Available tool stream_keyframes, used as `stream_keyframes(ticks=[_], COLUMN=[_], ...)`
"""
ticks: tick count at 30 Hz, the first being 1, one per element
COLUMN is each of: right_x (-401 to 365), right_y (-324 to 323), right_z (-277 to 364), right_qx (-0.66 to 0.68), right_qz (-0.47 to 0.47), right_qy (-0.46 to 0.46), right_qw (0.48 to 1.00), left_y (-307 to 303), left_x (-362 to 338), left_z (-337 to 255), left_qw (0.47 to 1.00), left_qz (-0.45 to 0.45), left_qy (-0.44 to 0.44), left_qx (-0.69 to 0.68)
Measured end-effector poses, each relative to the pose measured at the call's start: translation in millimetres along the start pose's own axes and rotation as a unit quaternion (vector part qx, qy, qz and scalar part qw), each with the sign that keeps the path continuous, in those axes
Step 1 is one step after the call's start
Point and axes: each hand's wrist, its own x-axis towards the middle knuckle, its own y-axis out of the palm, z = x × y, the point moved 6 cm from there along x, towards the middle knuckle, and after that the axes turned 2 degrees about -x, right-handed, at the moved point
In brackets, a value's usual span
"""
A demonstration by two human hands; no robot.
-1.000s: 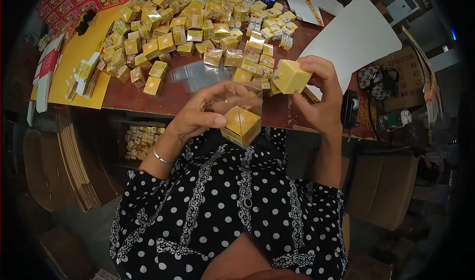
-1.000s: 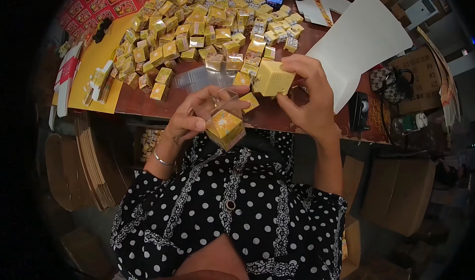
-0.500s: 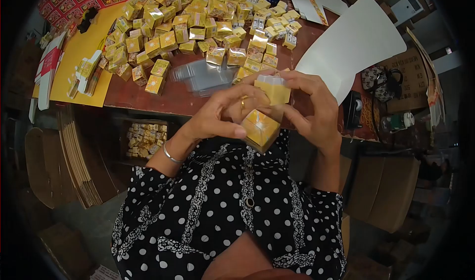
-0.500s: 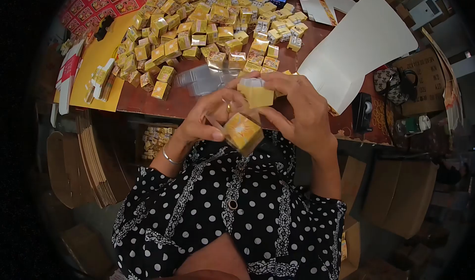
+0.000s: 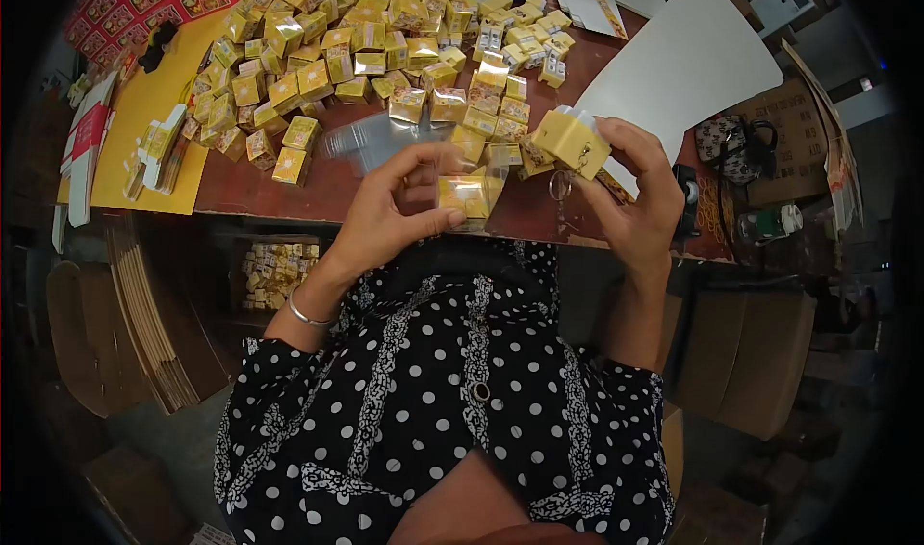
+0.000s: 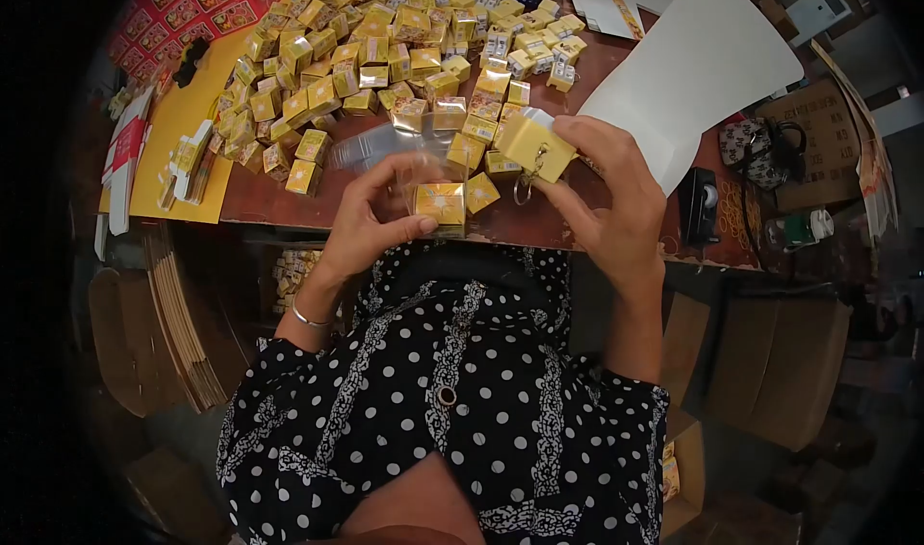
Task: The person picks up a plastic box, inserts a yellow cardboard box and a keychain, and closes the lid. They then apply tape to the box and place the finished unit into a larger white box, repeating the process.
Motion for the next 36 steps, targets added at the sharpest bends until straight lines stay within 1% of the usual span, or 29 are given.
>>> stream_keyframes(ticks=[2,3,4,5,6,7,8,9,10,12,14,16,17,18,19,21,22,23,25,26,28,29,31,32,34,35,36], right_x=[-1,-3,-5,-4,-4,-4,-4,-5,-6,-8,-10,-8,-6,-3,0,1,0,1,-1,-2,-2,-5,-15,-18,-21,-20,-16], right_y=[-1,2,6,9,13,18,20,25,30,38,40,39,39,38,37,42,45,44,46,48,48,49,49,50,48,47,44], right_z=[-2,-4,-6,-4,-5,-5,-3,-3,-4,-3,-5,-3,-4,2,7,8,10,7,7,9,5,7,-1,-4,0,0,8], right_qx=[0.029,0.055,0.081,0.083,0.148,0.212,0.214,0.262,0.309,0.306,0.302,0.167,0.168,0.117,0.064,0.057,0.049,0.051,0.019,0.020,0.075,0.076,0.155,0.156,0.129,0.128,0.075], right_qz=[0.016,0.042,0.068,0.071,0.077,0.083,0.086,0.089,0.091,0.084,0.075,0.085,0.086,0.086,0.086,0.101,0.114,0.114,0.168,0.168,0.119,0.120,0.078,0.078,0.072,0.070,0.077], right_qy=[0.009,0.033,0.057,0.058,0.092,0.126,0.129,0.164,0.199,0.210,0.220,0.153,0.154,0.105,0.057,0.042,0.026,0.028,-0.029,-0.026,0.061,0.062,0.152,0.152,0.073,0.076,0.028], right_qw=[0.999,0.997,0.993,0.992,0.982,0.965,0.964,0.947,0.925,0.925,0.924,0.970,0.970,0.984,0.993,0.992,0.992,0.992,0.985,0.985,0.988,0.988,0.973,0.973,0.986,0.986,0.994], left_y=[1,1,2,3,5,5,7,11,13,18,19,18,17,16,17,16,18,19,21,21,21,21,20,21,22,23,24], left_x=[-1,-2,-2,-2,-1,-1,0,-1,-2,-4,-4,-3,-2,-2,-2,-3,-3,-4,-5,-7,-8,-9,-9,-9,-9,-8,-8], left_z=[6,11,15,18,21,24,26,28,29,28,28,25,24,23,24,24,24,21,20,18,15,12,11,12,14,13,12], left_qw=[1.000,0.999,0.998,0.997,0.995,0.995,0.995,0.995,0.995,0.998,0.998,0.999,0.999,0.997,0.997,0.995,0.995,0.995,0.996,0.997,0.997,0.998,0.998,0.998,0.998,0.998,0.997], left_qz=[-0.005,-0.010,-0.013,-0.006,0.001,-0.002,0.015,0.032,0.029,0.032,0.034,0.035,0.030,0.025,0.024,-0.003,-0.003,-0.008,-0.013,-0.024,-0.035,-0.040,-0.048,-0.050,-0.051,-0.053,-0.055], left_qy=[-0.018,-0.035,-0.036,-0.029,-0.023,-0.025,-0.026,-0.027,-0.030,-0.050,-0.039,-0.026,-0.027,-0.027,-0.029,-0.009,-0.012,-0.011,-0.011,0.002,0.013,0.017,0.021,0.029,0.032,0.041,0.051], left_qx=[0.020,0.040,0.039,0.067,0.094,0.092,0.091,0.089,0.088,0.025,0.021,0.018,-0.028,-0.074,-0.075,-0.101,-0.102,-0.095,-0.089,-0.079,-0.068,-0.051,-0.032,-0.023,-0.014,0.004,0.021])
